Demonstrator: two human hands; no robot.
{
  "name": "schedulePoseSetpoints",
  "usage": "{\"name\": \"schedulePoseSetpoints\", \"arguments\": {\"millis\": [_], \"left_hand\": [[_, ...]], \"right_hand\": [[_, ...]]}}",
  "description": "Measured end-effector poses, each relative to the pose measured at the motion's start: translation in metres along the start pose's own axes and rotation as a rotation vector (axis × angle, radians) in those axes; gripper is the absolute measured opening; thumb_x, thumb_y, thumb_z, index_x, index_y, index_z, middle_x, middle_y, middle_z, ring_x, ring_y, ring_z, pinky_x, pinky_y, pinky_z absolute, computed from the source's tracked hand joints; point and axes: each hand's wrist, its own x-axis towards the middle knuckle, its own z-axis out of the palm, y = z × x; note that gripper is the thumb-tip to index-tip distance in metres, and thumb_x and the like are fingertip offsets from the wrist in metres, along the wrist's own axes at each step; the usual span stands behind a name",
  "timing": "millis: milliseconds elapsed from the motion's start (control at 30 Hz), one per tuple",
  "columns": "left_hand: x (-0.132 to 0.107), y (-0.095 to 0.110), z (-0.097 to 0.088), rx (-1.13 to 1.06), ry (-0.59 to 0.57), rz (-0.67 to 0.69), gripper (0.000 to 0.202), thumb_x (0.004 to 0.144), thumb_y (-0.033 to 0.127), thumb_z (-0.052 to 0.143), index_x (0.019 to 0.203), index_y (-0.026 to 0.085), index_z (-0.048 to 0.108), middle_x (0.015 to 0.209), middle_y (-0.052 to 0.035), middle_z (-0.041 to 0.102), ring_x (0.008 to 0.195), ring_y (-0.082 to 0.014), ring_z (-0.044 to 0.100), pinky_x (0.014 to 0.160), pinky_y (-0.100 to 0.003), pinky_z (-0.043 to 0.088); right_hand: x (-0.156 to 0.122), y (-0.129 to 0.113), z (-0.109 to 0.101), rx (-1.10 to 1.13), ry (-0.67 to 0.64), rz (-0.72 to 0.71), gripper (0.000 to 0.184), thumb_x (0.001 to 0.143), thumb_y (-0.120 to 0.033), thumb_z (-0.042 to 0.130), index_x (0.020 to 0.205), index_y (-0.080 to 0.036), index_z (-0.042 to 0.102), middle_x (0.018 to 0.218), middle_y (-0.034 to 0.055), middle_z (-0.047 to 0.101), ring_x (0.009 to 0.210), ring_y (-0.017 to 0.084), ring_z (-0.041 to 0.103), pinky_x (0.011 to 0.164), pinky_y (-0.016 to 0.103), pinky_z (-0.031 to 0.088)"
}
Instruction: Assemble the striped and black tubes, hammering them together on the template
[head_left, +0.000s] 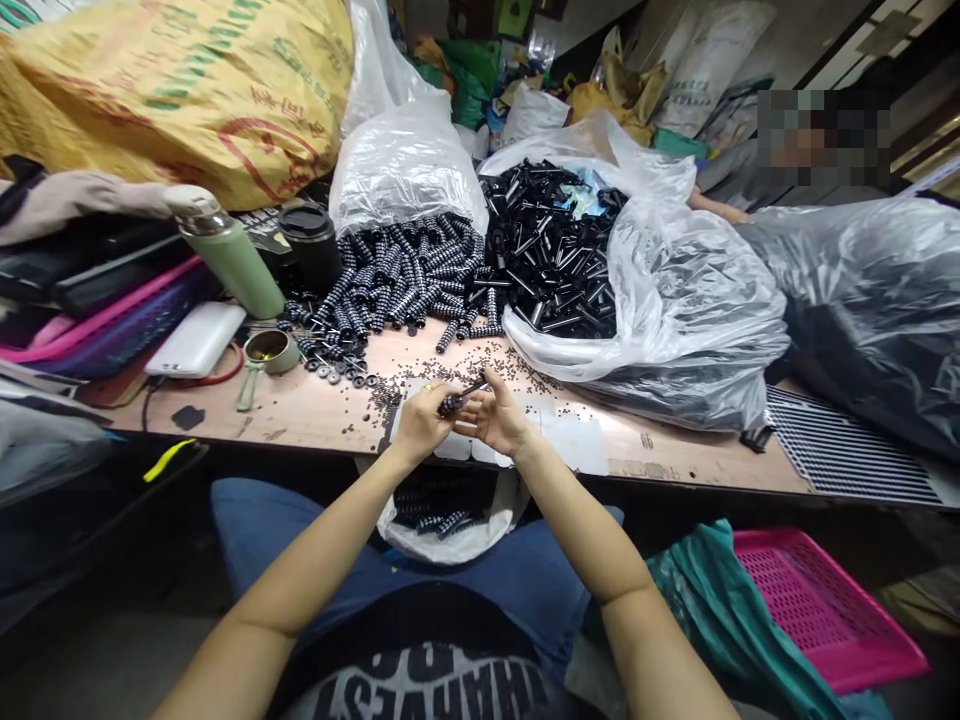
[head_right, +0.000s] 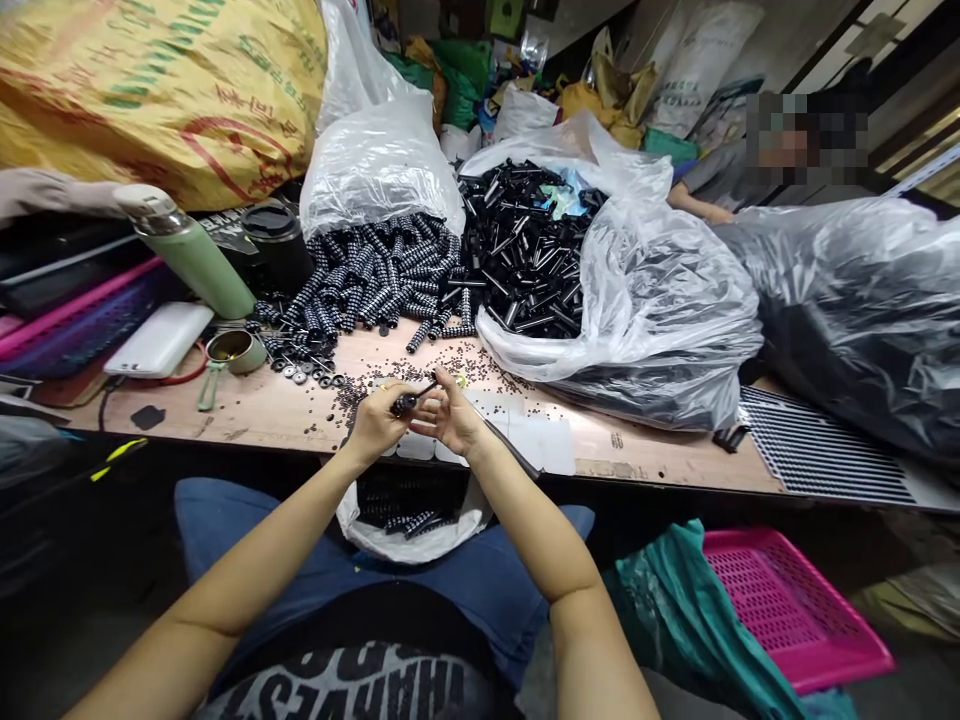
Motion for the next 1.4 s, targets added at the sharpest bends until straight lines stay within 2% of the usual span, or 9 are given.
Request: {"name": "schedulePoseSetpoints", "arguments": {"millis": [167, 267, 367, 500, 733, 900, 1100, 1233, 1400], "left_hand": [[0.001, 0.005, -0.004, -0.639, -0.054, -0.393, 0.038, 0.089, 0.048, 0.049, 0.11, 0.017, 0.057, 0.067, 0.0028, 0.054, 0.041, -0.0064, 0.043, 0.037, -0.018, 0.034], [0.004, 0.011, -0.004, -0.819, -0.029, -0.576, 0.047, 0.085, 0.051, 0.054, 0.116, 0.017, 0.057, 0.052, 0.0083, 0.044, 0.031, -0.0051, 0.034, 0.03, -0.016, 0.022], [0.006, 0.015, 0.0, -0.884, 0.04, -0.686, 0.047, 0.083, 0.048, 0.056, 0.116, 0.016, 0.061, 0.051, 0.0064, 0.049, 0.032, -0.0063, 0.039, 0.031, -0.017, 0.028], [0.005, 0.02, 0.007, -0.953, 0.105, -0.743, 0.037, 0.076, 0.042, 0.063, 0.099, 0.013, 0.067, 0.063, 0.0008, 0.061, 0.043, -0.0114, 0.055, 0.041, -0.023, 0.045], [0.005, 0.03, 0.008, -0.982, 0.051, -0.816, 0.034, 0.074, 0.041, 0.067, 0.093, 0.014, 0.063, 0.064, 0.0, 0.061, 0.042, -0.0139, 0.059, 0.038, -0.025, 0.049], [0.006, 0.031, 0.009, -0.93, -0.03, -0.916, 0.033, 0.079, 0.043, 0.064, 0.09, 0.012, 0.062, 0.055, 0.0005, 0.058, 0.04, -0.0138, 0.058, 0.039, -0.024, 0.049], [0.002, 0.016, 0.012, -0.928, -0.034, -0.908, 0.028, 0.077, 0.039, 0.068, 0.083, 0.012, 0.062, 0.062, -0.0013, 0.06, 0.048, -0.0115, 0.058, 0.042, -0.022, 0.05], [-0.001, 0.005, 0.016, -0.819, -0.098, -0.92, 0.032, 0.083, 0.039, 0.061, 0.096, 0.01, 0.065, 0.063, -0.0031, 0.06, 0.049, -0.0128, 0.057, 0.046, -0.025, 0.05], [-0.014, -0.008, 0.031, -0.188, -0.106, -0.322, 0.045, 0.082, 0.03, 0.061, 0.124, 0.013, 0.06, 0.102, -0.0119, 0.061, 0.094, -0.0225, 0.061, 0.084, -0.039, 0.052]], "right_hand": [[-0.012, 0.004, -0.009, -0.591, 0.282, -0.519, 0.097, 0.05, -0.054, 0.082, 0.131, -0.021, 0.041, 0.138, 0.0138, 0.043, 0.127, 0.028, 0.044, 0.105, 0.047, 0.04], [-0.024, 0.007, -0.008, -0.989, 0.161, -0.769, 0.109, 0.054, -0.048, 0.084, 0.142, -0.02, 0.026, 0.144, 0.0157, 0.033, 0.135, 0.029, 0.034, 0.113, 0.048, 0.032], [-0.03, 0.012, -0.002, -1.19, 0.073, -0.915, 0.111, 0.06, -0.047, 0.081, 0.147, -0.021, 0.017, 0.146, 0.0153, 0.031, 0.139, 0.03, 0.027, 0.117, 0.049, 0.026], [-0.028, 0.016, 0.006, -1.274, 0.063, -0.942, 0.113, 0.063, -0.046, 0.08, 0.149, -0.019, 0.012, 0.144, 0.0177, 0.031, 0.139, 0.031, 0.028, 0.116, 0.05, 0.027], [-0.022, 0.018, -0.002, -1.245, -0.024, -0.894, 0.115, 0.062, -0.041, 0.081, 0.15, -0.019, 0.01, 0.15, 0.0176, 0.026, 0.143, 0.03, 0.023, 0.118, 0.048, 0.024], [-0.016, 0.026, -0.006, -1.153, 0.041, -0.842, 0.114, 0.055, -0.033, 0.083, 0.147, -0.019, 0.018, 0.145, 0.0173, 0.034, 0.138, 0.03, 0.032, 0.116, 0.048, 0.027], [-0.008, 0.043, -0.006, -1.069, 0.12, -0.756, 0.115, 0.052, -0.033, 0.084, 0.146, -0.017, 0.019, 0.145, 0.0185, 0.032, 0.137, 0.03, 0.032, 0.114, 0.048, 0.029], [-0.003, 0.05, -0.01, -1.107, 0.101, -0.762, 0.113, 0.052, -0.033, 0.083, 0.145, -0.014, 0.021, 0.144, 0.02, 0.034, 0.136, 0.03, 0.032, 0.115, 0.046, 0.028], [0.007, 0.061, -0.013, -1.195, 0.324, -0.789, 0.098, 0.062, -0.028, 0.075, 0.144, -0.009, 0.024, 0.141, 0.0222, 0.037, 0.135, 0.032, 0.032, 0.114, 0.049, 0.027]]}}
